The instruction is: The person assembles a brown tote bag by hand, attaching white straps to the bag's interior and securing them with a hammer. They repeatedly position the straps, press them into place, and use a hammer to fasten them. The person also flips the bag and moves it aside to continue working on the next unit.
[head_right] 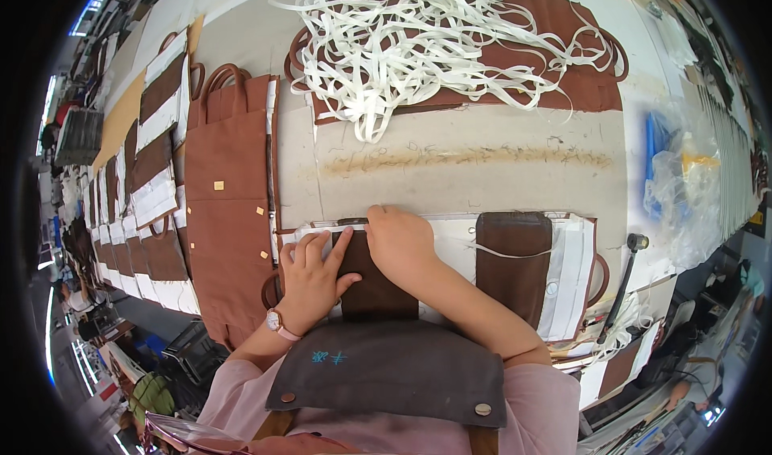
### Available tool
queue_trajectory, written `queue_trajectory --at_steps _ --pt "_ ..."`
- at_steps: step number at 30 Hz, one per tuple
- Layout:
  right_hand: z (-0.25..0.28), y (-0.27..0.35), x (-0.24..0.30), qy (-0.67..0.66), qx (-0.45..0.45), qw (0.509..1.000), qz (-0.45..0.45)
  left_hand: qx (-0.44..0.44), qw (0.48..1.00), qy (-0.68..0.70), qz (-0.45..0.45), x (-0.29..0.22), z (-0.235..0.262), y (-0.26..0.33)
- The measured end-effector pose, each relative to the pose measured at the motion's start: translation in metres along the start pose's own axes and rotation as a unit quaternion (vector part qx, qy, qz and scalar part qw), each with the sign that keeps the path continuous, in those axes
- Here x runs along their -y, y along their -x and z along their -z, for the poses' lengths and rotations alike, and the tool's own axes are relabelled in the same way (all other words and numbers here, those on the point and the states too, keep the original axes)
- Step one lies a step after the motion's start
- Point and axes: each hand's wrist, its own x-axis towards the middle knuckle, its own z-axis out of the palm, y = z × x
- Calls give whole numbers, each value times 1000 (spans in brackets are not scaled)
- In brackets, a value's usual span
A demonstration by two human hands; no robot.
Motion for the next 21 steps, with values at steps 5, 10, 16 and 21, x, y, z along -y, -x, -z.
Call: queue_trajectory --at_steps 5,10,16,21 --pt "2 -1 -2 -3 -1 1000 10 13 999 43 8 6 6 -4" --pt "1 -1 2 51 9 998 -27 4 1000 18 9 -1 6 -11" --pt "63 22 -29 29 38 995 -85 18 1000 3 11 -7 13 -12" --pt "72 41 -58 -124 1 984 -124 11 1000 -12 13 -11 7 -12"
